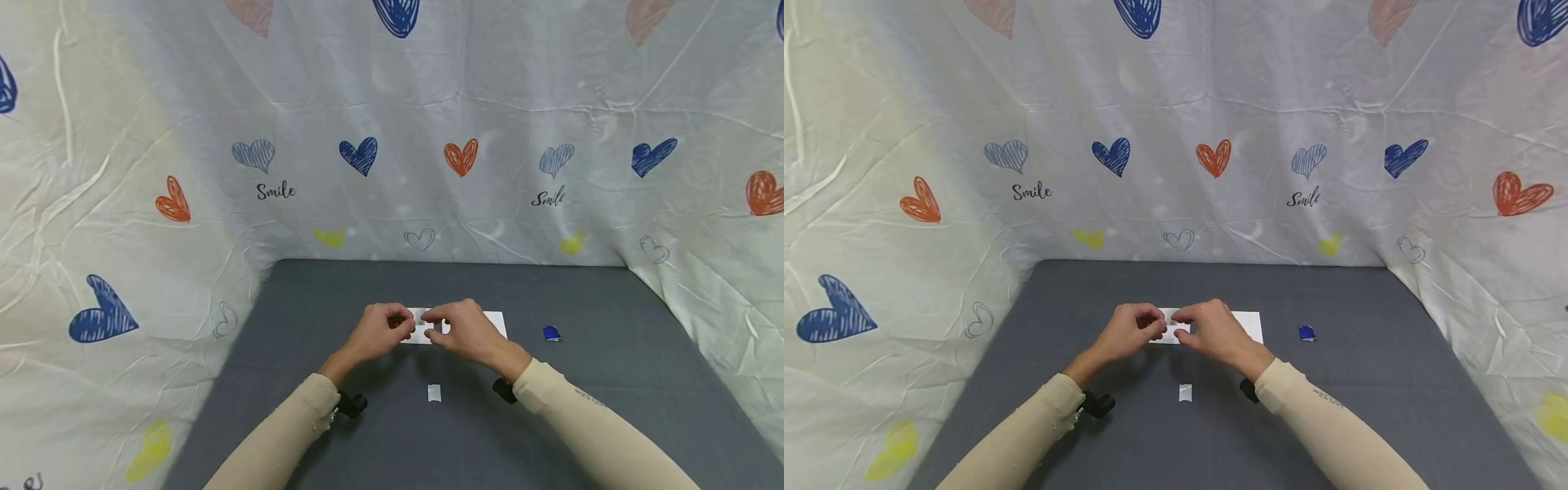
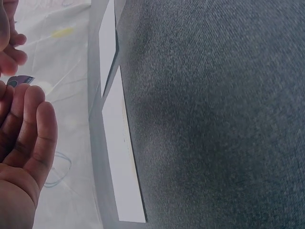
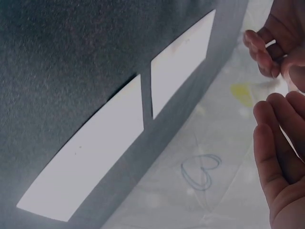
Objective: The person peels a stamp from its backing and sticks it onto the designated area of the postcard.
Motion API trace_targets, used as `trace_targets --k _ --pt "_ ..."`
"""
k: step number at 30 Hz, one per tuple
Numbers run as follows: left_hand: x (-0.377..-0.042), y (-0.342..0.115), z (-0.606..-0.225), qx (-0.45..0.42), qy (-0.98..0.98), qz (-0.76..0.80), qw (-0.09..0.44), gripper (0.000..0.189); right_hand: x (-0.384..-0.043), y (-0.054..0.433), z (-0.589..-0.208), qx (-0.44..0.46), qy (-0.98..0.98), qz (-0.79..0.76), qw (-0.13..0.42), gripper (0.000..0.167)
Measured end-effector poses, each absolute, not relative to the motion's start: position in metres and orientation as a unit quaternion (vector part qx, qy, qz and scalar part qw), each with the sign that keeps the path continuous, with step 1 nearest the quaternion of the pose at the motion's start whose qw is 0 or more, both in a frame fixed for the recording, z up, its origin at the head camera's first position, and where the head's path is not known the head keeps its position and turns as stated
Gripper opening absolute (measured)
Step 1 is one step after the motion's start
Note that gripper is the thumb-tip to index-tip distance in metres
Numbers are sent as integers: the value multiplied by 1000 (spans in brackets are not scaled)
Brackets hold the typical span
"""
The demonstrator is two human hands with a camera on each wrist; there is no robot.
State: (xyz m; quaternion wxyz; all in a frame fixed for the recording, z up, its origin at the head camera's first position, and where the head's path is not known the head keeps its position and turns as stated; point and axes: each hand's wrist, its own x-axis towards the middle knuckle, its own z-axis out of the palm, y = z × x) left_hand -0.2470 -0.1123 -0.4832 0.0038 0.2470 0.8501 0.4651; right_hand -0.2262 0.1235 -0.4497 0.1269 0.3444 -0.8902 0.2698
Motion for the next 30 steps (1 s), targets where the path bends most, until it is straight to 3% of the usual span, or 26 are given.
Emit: trace_targets --k 24,30 --pt "-242 -108 -478 277 826 490 29 13 -229 114 -465 319 -873 322 181 11" --pt "-244 -109 -474 254 839 481 -20 11 -233 118 -460 297 -873 334 192 11"
